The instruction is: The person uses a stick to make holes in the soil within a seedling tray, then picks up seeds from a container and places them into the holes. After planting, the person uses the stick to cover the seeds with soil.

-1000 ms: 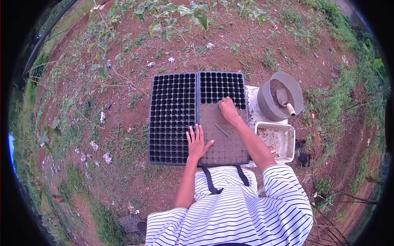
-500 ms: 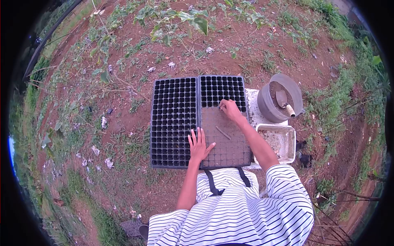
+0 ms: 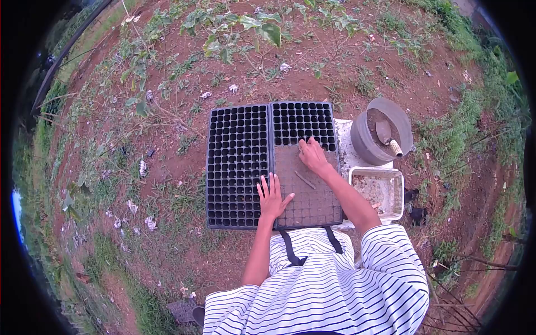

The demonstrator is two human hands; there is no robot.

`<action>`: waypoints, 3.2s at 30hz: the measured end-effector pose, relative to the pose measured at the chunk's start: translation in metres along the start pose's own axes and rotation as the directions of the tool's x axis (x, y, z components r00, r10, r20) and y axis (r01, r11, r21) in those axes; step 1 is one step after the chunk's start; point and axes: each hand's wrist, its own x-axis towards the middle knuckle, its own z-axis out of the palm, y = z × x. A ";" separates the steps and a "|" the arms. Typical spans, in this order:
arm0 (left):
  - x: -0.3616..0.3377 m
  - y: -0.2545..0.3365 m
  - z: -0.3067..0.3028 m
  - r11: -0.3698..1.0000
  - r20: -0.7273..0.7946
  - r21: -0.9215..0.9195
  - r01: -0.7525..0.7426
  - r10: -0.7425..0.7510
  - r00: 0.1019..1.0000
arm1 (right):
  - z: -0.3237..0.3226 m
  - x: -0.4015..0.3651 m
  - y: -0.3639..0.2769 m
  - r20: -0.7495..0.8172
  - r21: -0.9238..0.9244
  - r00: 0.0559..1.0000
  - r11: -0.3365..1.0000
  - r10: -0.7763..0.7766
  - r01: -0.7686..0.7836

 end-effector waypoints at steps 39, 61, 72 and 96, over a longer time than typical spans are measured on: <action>0.000 -0.003 0.004 0.999 0.006 0.040 -0.034 0.034 0.999 | -0.009 -0.102 -0.054 -0.347 0.193 0.865 0.930 0.363 -0.313; 0.001 -0.005 0.006 0.998 0.005 0.044 -0.034 0.034 0.999 | -0.001 -0.102 -0.059 -0.287 0.080 0.922 0.966 0.259 -0.246; 0.001 -0.004 0.004 0.999 0.027 0.039 -0.026 0.025 0.999 | 0.006 -0.082 -0.048 -0.349 0.041 0.905 0.969 0.243 -0.245; 0.002 -0.003 0.001 0.999 0.081 0.046 -0.013 0.009 0.997 | 0.011 -0.032 -0.018 -0.351 0.059 0.887 0.953 0.299 -0.298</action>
